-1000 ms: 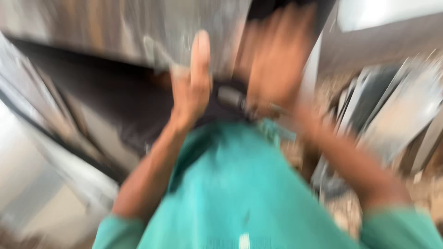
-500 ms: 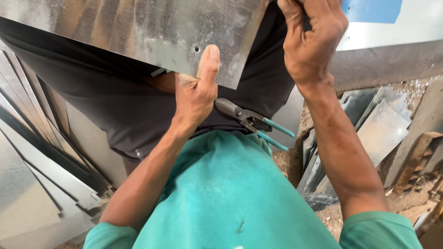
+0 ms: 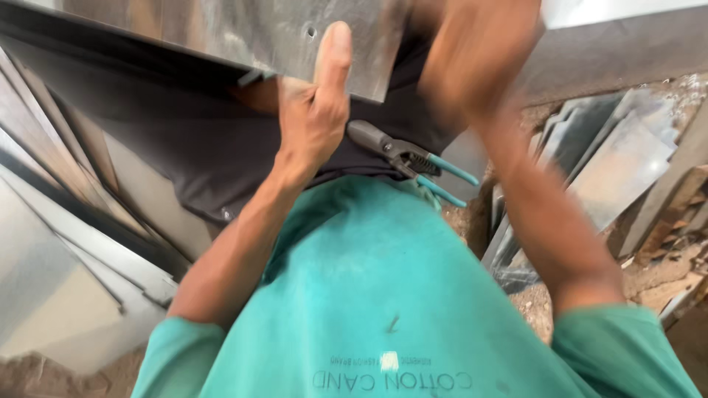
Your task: The person uses tin snips to cut a large metal sheet held on their lap. They repeatedly reposition the sheet and snips to trim edges and corners, removing small metal pieces as they work.
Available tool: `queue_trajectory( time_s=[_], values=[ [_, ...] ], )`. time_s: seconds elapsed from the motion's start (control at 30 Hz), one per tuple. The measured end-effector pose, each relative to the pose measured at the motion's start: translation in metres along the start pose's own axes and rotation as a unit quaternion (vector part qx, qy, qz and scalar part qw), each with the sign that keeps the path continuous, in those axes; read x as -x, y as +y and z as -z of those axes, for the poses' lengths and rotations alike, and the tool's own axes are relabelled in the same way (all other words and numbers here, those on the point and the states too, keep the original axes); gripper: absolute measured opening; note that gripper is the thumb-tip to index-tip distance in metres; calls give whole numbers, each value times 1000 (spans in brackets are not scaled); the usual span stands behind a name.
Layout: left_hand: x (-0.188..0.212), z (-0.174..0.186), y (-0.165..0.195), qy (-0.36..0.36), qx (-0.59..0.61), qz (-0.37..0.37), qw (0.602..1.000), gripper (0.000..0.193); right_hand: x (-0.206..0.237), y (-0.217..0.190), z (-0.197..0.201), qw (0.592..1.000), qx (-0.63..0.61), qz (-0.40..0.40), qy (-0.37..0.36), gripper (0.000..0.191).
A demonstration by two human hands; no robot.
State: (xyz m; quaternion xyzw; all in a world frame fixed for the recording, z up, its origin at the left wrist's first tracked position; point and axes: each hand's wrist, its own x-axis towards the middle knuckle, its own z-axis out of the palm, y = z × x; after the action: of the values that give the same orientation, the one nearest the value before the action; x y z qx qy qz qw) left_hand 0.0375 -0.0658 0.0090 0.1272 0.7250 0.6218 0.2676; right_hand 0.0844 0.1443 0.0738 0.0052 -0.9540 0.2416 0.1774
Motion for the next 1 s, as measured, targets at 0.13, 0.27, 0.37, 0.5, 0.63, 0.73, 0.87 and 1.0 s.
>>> queue_trajectory(
  time_s=[0.13,0.27,0.37,0.5,0.63,0.73,0.87,1.0],
  values=[
    [-21,1,21,156,58,-180,969,43,48,-47,-2,972,-40,88,-212,45],
    [34,78,18,75,190,23,979,34,96,-1,21,981,38,-61,-182,56],
    [-18,107,21,24,303,67,950,31,142,2,34,935,115,-99,-322,64],
    [-38,38,26,-37,320,198,926,33,185,11,25,845,103,-300,-430,37],
    [-67,-73,32,-106,316,144,932,39,200,14,30,893,-18,-291,-344,35],
    [-82,-101,30,-114,247,154,950,40,197,9,38,935,-110,-278,-191,27],
    [-88,-107,30,-119,256,162,945,44,179,-1,49,856,-271,-424,-122,42],
    [-83,-109,19,-110,291,120,943,44,151,-4,53,735,-418,-512,-153,60]
  ],
)
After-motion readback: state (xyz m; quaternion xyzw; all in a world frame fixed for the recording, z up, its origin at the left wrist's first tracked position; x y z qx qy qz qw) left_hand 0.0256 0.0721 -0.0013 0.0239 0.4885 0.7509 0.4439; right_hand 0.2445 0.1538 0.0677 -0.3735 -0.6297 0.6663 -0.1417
